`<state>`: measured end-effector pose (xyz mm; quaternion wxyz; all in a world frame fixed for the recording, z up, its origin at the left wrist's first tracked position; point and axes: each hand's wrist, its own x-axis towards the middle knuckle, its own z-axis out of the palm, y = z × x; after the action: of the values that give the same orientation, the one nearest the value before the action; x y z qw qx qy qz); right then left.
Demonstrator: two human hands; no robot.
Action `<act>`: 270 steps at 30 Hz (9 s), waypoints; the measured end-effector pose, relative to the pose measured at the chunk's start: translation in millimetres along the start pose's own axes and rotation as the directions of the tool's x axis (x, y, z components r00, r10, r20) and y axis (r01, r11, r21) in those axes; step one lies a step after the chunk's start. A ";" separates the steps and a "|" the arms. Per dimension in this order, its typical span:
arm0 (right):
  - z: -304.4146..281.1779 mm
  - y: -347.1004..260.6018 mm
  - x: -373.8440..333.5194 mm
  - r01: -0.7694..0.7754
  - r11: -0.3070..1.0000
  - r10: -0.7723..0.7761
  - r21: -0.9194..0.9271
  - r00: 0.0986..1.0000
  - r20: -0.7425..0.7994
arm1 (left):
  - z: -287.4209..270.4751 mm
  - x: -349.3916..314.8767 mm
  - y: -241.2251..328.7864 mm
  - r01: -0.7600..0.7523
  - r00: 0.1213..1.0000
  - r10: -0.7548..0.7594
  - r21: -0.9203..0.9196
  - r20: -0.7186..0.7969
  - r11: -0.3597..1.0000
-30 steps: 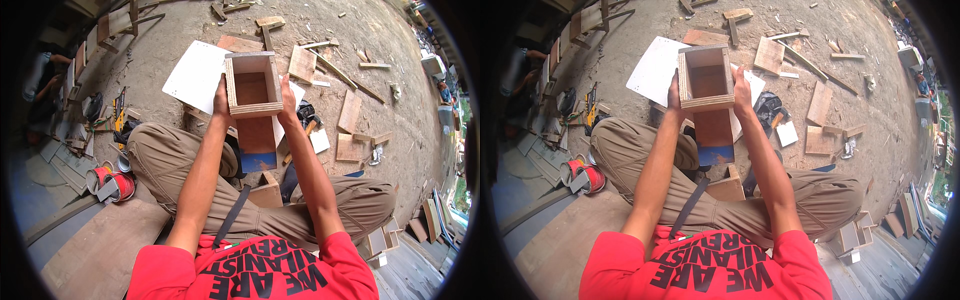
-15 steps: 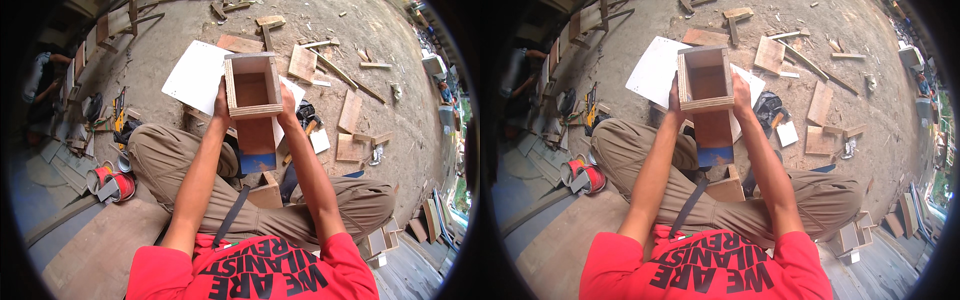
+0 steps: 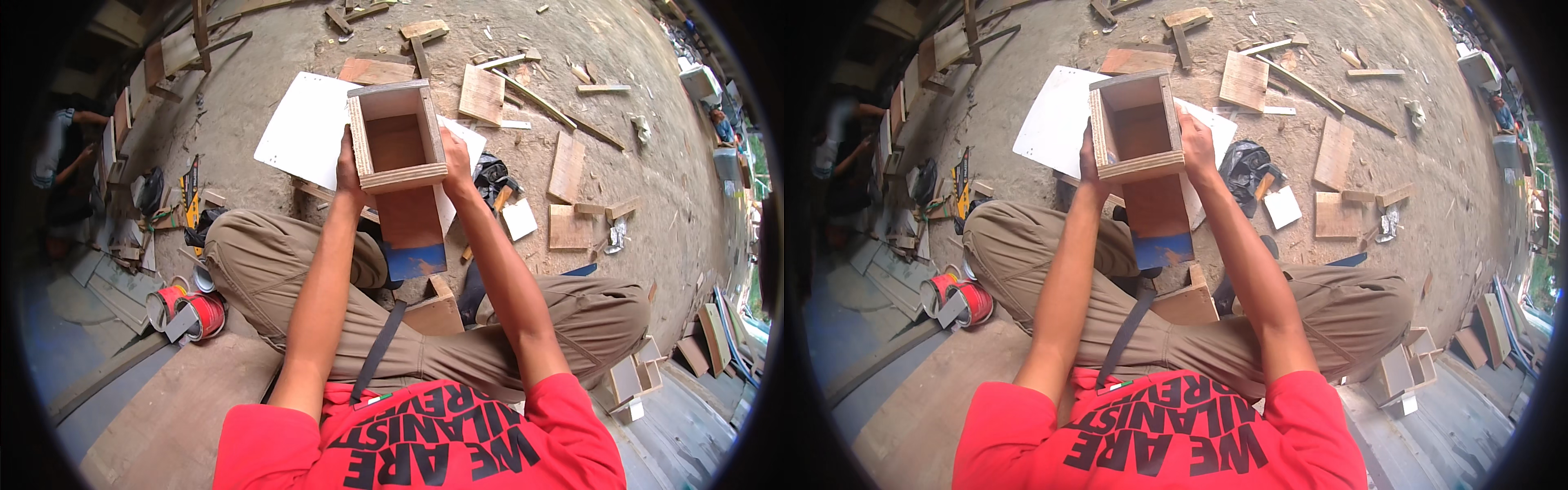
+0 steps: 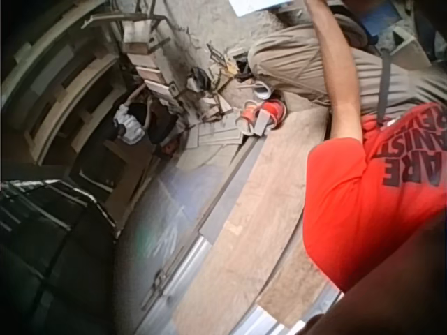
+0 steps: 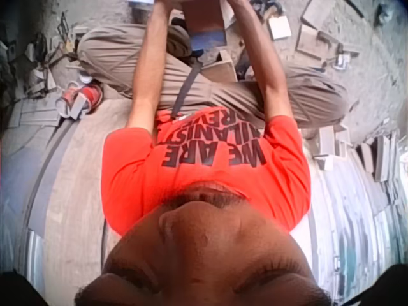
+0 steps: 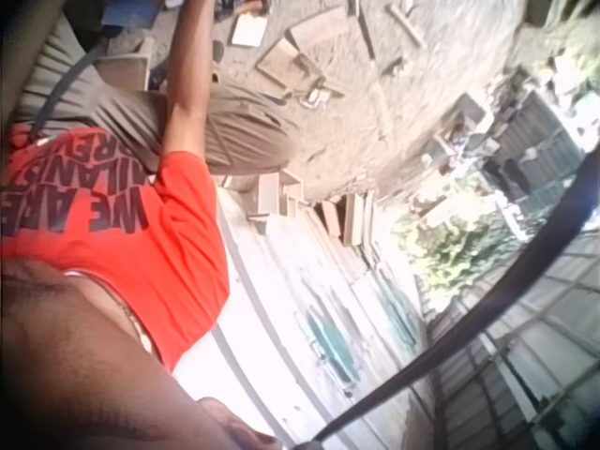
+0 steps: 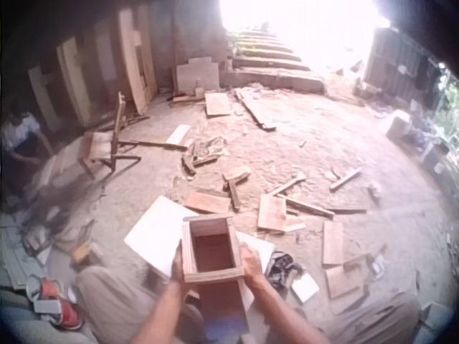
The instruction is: The person sits on the ground and assembles a small wooden box by hammering nails into the joints. They repeatedly pick up pieces, align them, and hammer them together, then inspect the assembled box.
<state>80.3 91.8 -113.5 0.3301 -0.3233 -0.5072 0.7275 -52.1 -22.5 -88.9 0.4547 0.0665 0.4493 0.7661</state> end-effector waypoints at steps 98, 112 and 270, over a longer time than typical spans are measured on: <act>-4.6 -32.7 -24.2 0.000 0.936 -0.017 -0.353 0.999 -0.044 | 3.4 -28.6 10.1 0.088 0.994 -0.078 0.145 -0.072 0.985; -9.7 -18.4 -30.6 0.040 0.936 -0.067 -0.349 0.996 -0.065 | -13.3 -22.5 -9.6 0.029 0.998 -0.012 0.266 -0.065 0.964; 60.2 -557.4 -95.0 -0.179 0.721 0.135 -0.669 0.984 -0.119 | 336.3 -142.8 395.4 -0.120 0.957 -0.177 0.872 0.228 0.475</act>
<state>171.2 132.7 446.3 0.1424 -0.4851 -0.6973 0.5081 -49.8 8.4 448.5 0.4290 0.3928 0.7077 0.4010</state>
